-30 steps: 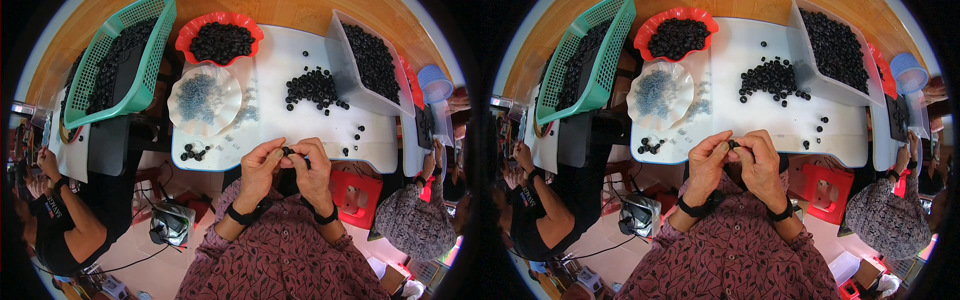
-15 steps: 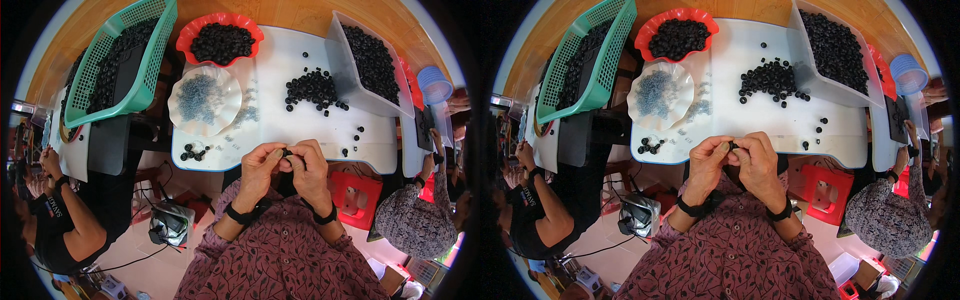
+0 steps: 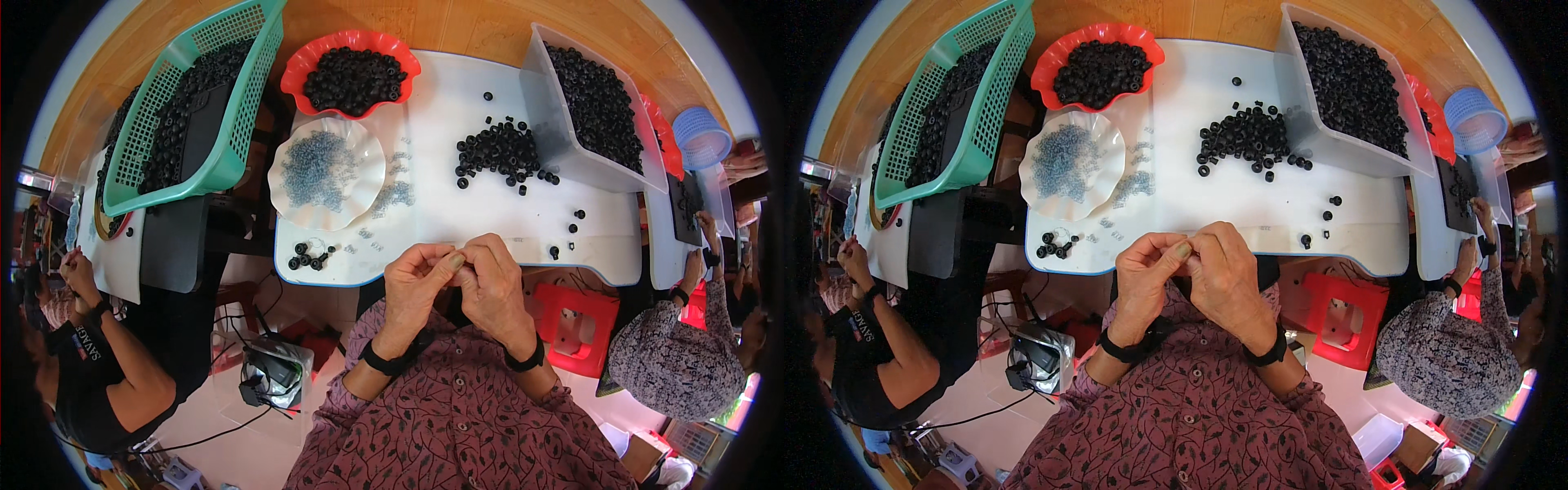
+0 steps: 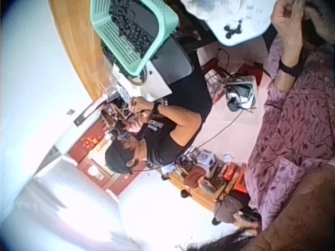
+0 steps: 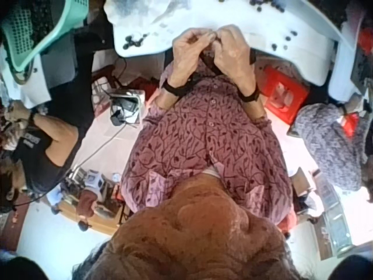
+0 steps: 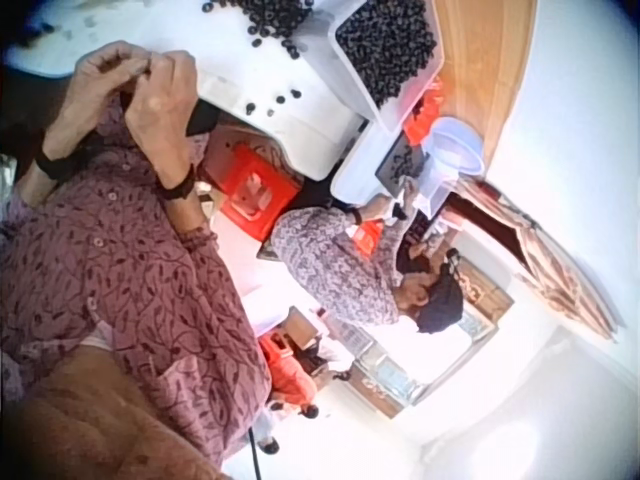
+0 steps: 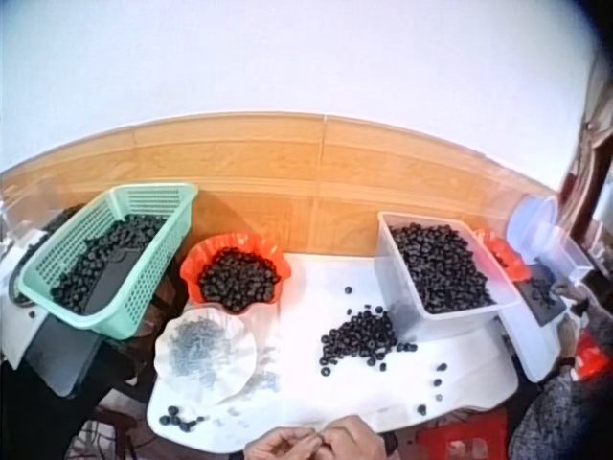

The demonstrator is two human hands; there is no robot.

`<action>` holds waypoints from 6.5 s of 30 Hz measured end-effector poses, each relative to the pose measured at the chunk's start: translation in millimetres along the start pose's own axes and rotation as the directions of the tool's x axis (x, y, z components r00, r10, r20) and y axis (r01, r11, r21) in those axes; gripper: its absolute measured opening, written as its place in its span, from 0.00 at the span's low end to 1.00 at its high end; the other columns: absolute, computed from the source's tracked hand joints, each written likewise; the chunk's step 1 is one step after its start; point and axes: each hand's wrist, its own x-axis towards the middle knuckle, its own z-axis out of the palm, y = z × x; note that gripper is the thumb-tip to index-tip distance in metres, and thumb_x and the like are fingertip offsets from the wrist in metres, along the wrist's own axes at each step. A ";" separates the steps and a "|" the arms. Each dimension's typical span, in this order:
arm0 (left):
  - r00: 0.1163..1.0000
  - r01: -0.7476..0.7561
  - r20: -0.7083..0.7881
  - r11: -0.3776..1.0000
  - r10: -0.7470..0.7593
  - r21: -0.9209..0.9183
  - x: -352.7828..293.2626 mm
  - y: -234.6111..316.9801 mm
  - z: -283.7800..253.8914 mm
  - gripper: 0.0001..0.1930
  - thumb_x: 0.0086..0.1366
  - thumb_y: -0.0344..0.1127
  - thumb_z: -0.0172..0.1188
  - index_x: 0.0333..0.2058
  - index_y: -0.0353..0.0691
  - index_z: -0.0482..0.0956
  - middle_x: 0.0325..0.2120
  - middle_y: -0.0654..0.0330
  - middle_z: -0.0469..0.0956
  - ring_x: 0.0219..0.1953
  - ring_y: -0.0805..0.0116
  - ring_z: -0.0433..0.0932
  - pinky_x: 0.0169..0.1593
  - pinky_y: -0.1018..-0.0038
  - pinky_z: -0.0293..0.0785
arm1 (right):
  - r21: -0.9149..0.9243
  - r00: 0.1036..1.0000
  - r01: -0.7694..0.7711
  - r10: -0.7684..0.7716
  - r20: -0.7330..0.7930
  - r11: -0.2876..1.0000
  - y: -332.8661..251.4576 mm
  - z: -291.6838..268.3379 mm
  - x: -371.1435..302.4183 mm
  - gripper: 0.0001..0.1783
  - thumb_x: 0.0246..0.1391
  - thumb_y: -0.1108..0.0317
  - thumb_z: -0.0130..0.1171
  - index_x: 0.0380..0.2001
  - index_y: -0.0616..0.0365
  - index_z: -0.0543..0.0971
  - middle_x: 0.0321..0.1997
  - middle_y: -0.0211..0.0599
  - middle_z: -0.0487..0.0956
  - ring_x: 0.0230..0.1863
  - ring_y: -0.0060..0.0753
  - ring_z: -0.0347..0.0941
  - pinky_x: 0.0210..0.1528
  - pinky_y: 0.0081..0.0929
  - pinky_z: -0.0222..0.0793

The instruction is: Assembling small black plastic circular components with silver inserts by hand.

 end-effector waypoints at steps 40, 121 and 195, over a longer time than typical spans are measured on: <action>0.971 -0.093 0.192 0.966 0.142 -0.242 -2.4 1.1 1.5 0.10 0.70 0.31 0.55 0.45 0.31 0.75 0.33 0.64 0.73 0.36 0.77 0.72 0.41 0.81 0.72 | 0.506 0.805 -0.585 0.531 0.264 0.635 -17.6 20.1 -4.0 0.33 0.50 0.56 0.69 0.52 0.68 0.71 0.35 0.38 0.77 0.37 0.22 0.72 0.40 0.21 0.71; 0.751 -0.170 0.057 0.109 0.658 0.979 -4.3 18.9 -63.9 0.11 0.58 0.24 0.59 0.39 0.41 0.82 0.27 0.51 0.75 0.28 0.53 0.77 0.34 0.63 0.74 | 0.037 0.940 -0.198 0.200 -0.275 0.980 86.9 28.4 -19.2 0.10 0.59 0.74 0.57 0.44 0.66 0.76 0.37 0.41 0.79 0.37 0.28 0.78 0.37 0.22 0.74; 0.996 -0.066 0.072 0.994 0.060 0.084 0.5 -8.0 11.1 0.10 0.71 0.32 0.54 0.42 0.30 0.77 0.26 0.63 0.76 0.24 0.79 0.73 0.29 0.83 0.73 | 0.756 0.855 -0.456 0.467 0.225 0.470 18.0 0.3 -26.6 0.08 0.64 0.68 0.54 0.38 0.63 0.75 0.28 0.26 0.76 0.25 0.11 0.68 0.26 0.11 0.64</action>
